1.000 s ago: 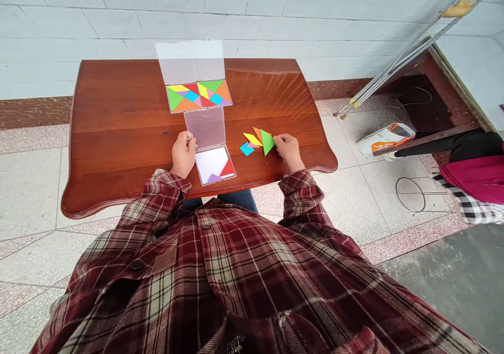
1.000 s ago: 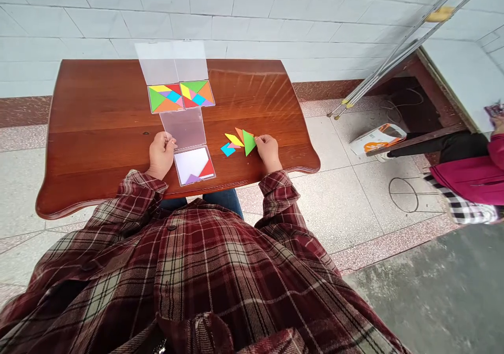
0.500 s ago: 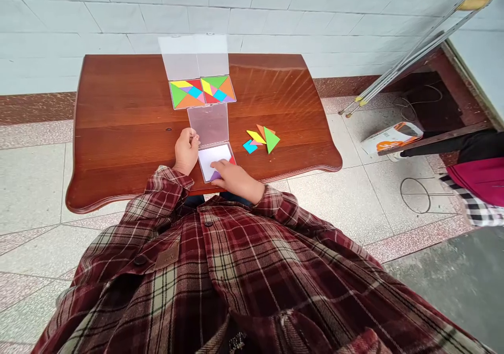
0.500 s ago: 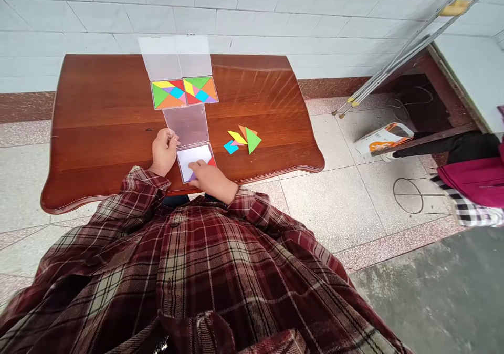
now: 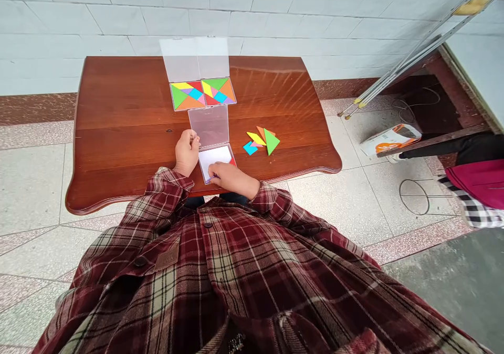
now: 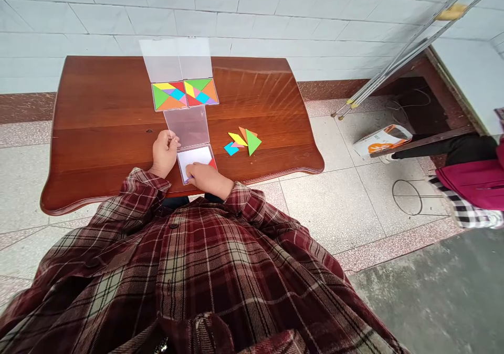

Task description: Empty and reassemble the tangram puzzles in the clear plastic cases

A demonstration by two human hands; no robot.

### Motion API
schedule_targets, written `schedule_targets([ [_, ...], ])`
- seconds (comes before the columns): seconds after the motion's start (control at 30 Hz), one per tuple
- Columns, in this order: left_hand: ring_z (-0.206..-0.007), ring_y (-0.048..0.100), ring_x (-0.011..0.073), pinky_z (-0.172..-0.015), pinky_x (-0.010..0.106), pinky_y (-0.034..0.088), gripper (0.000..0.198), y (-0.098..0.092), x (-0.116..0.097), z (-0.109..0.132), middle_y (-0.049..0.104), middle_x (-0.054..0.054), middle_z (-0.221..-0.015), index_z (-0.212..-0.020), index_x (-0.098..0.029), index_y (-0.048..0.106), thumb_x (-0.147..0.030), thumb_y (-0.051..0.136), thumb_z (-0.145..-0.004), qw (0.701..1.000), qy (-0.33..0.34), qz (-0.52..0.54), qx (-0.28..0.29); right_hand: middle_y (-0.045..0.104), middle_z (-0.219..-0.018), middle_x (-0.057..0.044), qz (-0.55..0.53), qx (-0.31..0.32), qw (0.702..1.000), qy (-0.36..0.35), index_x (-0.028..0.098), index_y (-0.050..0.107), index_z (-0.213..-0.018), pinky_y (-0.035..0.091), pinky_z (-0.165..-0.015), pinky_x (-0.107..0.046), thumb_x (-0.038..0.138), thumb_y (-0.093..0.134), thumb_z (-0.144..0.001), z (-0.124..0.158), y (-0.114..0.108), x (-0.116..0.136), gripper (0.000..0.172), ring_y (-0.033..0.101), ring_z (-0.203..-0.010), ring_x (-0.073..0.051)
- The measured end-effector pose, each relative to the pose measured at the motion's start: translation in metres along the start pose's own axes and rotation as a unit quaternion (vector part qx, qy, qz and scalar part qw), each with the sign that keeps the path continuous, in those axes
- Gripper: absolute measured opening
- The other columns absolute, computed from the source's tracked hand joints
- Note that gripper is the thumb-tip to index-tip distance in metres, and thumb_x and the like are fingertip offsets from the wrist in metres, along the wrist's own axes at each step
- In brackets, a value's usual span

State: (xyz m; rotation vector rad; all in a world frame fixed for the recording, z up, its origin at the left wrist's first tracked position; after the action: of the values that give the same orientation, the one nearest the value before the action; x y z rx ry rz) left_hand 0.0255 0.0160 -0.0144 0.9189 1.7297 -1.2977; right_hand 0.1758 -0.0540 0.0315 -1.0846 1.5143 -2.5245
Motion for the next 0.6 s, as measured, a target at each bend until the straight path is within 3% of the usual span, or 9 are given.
schedule_targets([
  [0.07,-0.07,0.063,0.0112,-0.07,0.025,0.047,0.005,0.0,0.0,0.0,0.062,-0.003,-0.08,-0.089,-0.022,0.049,-0.018,0.051,-0.086,1.0,-0.001,-0.004,-0.002,0.061,-0.082,-0.001,-0.062,-0.038,0.997,-0.011,0.019,0.057,-0.081,0.036,-0.071,-0.025,0.018,0.062,-0.086,0.0,-0.005,-0.007,0.007,0.052,-0.074,-0.014],
  [0.13,-0.07,0.063,0.0111,-0.07,0.025,0.047,0.005,0.0,0.001,0.0,0.062,-0.003,-0.08,-0.089,-0.022,0.049,-0.018,0.051,-0.086,1.0,0.004,-0.002,-0.003,0.059,-0.076,0.001,-0.13,-0.117,0.985,-0.009,0.02,0.055,-0.078,0.037,-0.07,-0.025,0.023,0.06,-0.086,0.003,-0.016,-0.022,0.01,0.05,-0.071,-0.013],
  [0.23,-0.071,0.063,0.0113,-0.07,0.025,0.047,0.005,0.0,0.001,0.0,0.062,-0.002,-0.08,-0.089,-0.022,0.049,-0.018,0.051,-0.086,1.0,0.006,0.001,-0.001,0.057,-0.072,0.002,-0.194,-0.252,0.948,0.032,0.021,0.052,-0.078,0.039,-0.07,-0.026,0.029,0.057,-0.086,0.009,-0.036,-0.059,0.013,0.05,-0.068,-0.013],
  [0.3,-0.071,0.063,0.0114,-0.07,0.026,0.048,0.006,0.0,0.002,0.0,0.062,-0.002,-0.081,-0.089,-0.021,0.05,-0.017,0.051,-0.086,1.0,0.002,0.002,-0.001,0.056,-0.07,0.002,-0.191,-0.303,0.93,0.079,0.021,0.052,-0.078,0.041,-0.07,-0.028,0.032,0.056,-0.087,0.014,-0.047,-0.087,0.014,0.049,-0.066,-0.013],
  [0.43,-0.069,0.063,0.0106,-0.068,0.025,0.048,0.006,-0.001,0.002,-0.001,0.063,-0.002,-0.083,-0.089,-0.021,0.05,-0.017,0.052,-0.085,1.0,0.003,0.01,-0.004,0.058,-0.072,0.0,-0.142,-0.316,0.924,0.164,0.021,0.052,-0.078,0.045,-0.075,-0.032,0.026,0.056,-0.084,0.016,-0.056,-0.126,0.009,0.052,-0.068,-0.016],
  [0.6,-0.069,0.063,0.0102,-0.068,0.025,0.049,0.006,0.001,0.004,-0.002,0.063,-0.002,-0.082,-0.09,-0.021,0.05,-0.018,0.051,-0.086,1.0,0.008,0.016,-0.002,0.063,-0.09,-0.009,-0.056,-0.343,0.919,0.184,0.018,0.059,-0.086,0.047,-0.088,-0.04,0.019,0.054,-0.085,0.018,-0.053,-0.13,0.006,0.058,-0.09,-0.023],
])
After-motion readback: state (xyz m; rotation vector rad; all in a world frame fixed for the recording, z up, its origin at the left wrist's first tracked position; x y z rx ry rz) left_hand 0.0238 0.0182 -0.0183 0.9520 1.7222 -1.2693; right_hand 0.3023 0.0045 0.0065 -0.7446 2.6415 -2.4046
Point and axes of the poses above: each hand's wrist, its own z-axis away from the middle knuckle, its own y-axis out of the palm, x = y × z, the point moved 3 cm from there along -z, towards the middle knuckle
